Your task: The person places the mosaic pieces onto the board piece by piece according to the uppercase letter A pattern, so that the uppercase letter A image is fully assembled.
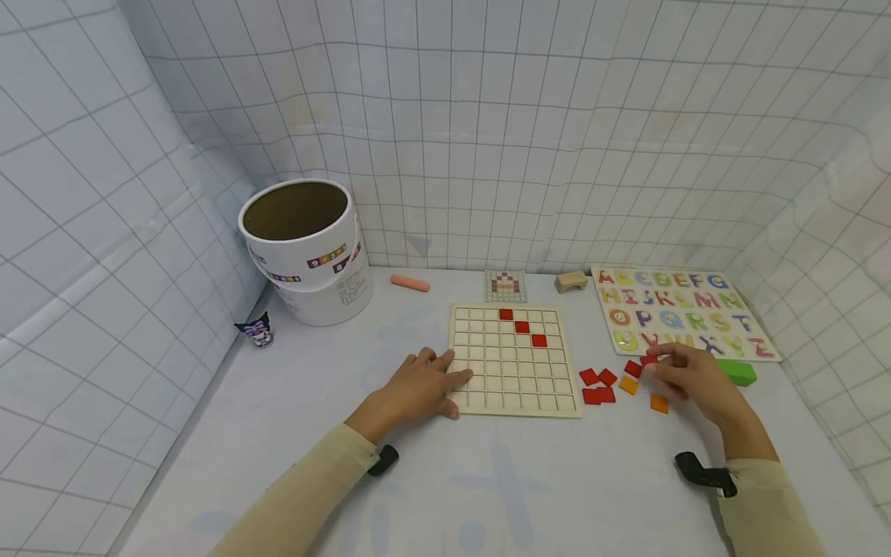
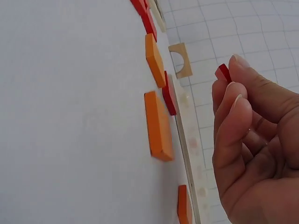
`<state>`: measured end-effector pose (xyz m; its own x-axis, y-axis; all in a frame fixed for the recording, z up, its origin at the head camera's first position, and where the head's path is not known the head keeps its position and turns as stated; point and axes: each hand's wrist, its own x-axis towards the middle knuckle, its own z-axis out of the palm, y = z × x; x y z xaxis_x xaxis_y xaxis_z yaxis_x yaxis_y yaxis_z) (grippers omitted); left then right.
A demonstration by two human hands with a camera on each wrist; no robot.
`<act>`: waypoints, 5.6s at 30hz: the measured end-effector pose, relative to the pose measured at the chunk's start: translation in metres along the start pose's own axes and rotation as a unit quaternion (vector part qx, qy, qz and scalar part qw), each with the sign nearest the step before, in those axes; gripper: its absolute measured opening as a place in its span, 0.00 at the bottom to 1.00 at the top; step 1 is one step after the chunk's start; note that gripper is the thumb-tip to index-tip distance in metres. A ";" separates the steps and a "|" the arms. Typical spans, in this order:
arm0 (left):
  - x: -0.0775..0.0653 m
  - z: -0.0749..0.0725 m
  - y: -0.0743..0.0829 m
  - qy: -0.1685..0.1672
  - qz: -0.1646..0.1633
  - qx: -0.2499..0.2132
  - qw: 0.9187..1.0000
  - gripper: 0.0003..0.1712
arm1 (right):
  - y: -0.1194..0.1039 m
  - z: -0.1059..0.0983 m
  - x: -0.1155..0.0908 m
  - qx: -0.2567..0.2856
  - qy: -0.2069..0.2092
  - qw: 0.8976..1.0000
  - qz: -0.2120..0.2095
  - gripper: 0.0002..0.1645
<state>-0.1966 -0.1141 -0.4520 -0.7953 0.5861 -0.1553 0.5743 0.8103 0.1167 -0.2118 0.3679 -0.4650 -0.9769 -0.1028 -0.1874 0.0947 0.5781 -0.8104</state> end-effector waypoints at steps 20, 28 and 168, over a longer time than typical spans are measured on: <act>0.001 0.002 -0.001 0.008 0.004 0.003 1.000 0.43 | -0.070 0.074 0.048 0.133 -0.075 0.988 -0.026 0.30; 0.003 0.003 -0.001 0.008 0.004 0.008 1.000 0.44 | -0.083 0.104 0.062 0.090 -0.094 0.991 -0.023 0.23; -0.001 0.004 0.000 0.022 0.010 0.009 1.000 0.43 | -0.074 0.100 0.040 0.166 -0.111 0.980 -0.010 0.28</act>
<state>-0.1953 -0.1149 -0.4560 -0.7908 0.6023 -0.1093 0.5939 0.7981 0.1015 -0.2388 0.2398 -0.4681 -0.9167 -0.3069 -0.2558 0.1685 0.2835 -0.9441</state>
